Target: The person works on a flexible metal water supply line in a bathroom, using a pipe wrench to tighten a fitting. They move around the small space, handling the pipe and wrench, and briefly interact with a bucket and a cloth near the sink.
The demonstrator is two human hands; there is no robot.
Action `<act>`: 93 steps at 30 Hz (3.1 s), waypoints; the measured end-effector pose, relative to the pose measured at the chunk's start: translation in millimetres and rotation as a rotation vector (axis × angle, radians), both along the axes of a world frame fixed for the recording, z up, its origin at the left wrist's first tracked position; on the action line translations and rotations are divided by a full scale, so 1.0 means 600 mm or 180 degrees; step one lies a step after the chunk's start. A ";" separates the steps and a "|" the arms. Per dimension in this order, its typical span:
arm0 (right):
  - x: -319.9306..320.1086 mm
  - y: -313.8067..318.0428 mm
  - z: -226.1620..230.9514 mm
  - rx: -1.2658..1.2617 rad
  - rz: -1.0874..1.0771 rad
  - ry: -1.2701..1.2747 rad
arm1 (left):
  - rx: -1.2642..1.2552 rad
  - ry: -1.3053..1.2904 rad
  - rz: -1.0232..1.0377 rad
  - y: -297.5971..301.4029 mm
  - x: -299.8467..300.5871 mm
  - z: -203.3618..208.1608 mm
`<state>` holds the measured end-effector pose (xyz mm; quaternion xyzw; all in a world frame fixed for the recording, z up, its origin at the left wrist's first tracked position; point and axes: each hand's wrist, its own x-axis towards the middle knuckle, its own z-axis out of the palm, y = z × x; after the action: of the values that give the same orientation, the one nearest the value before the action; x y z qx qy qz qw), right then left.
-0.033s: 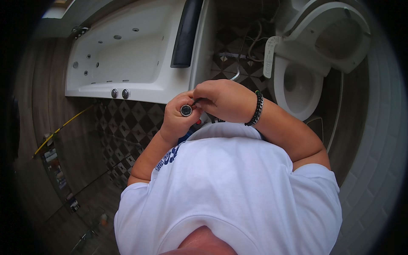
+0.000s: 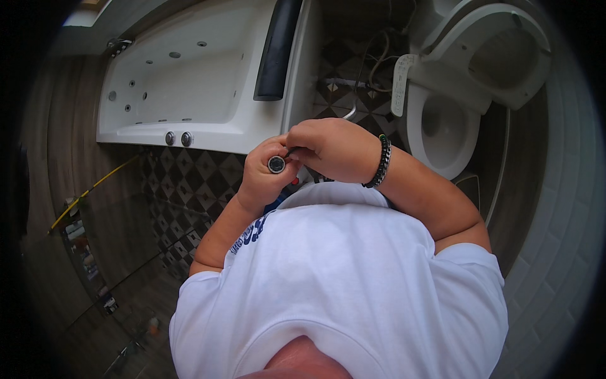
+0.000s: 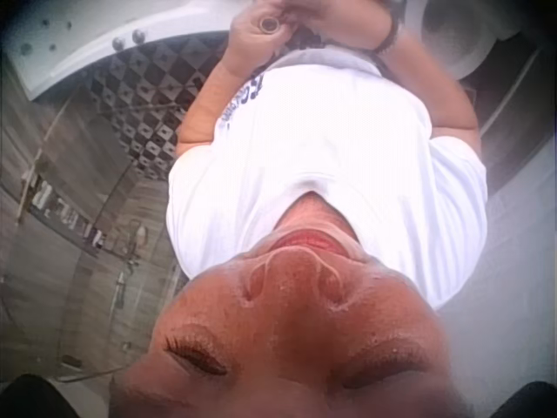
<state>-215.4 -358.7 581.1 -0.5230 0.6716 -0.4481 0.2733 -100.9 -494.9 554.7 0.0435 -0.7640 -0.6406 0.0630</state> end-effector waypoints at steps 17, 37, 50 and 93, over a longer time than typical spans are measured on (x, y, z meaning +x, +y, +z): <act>-0.003 -0.031 -0.016 -0.0494 -0.0168 0.0650 | 0.1488 -0.0869 0.0397 0.003 -0.010 0.013; -0.014 -0.018 -0.011 -0.0395 0.0194 0.0321 | 0.0810 -0.0512 -0.0256 -0.006 -0.011 0.014; -0.018 -0.006 0.008 -0.0486 0.0074 0.0183 | 0.0370 -0.0386 -0.0584 -0.018 -0.017 0.015; 0.024 -0.013 0.023 -0.0386 -0.0512 -0.0492 | 0.2025 -0.0666 -0.0117 -0.017 0.010 0.008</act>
<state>-201.2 -366.3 595.0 -0.4469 0.6600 -0.5472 0.2553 -94.9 -505.4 559.2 0.1128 -0.5288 -0.8401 -0.0440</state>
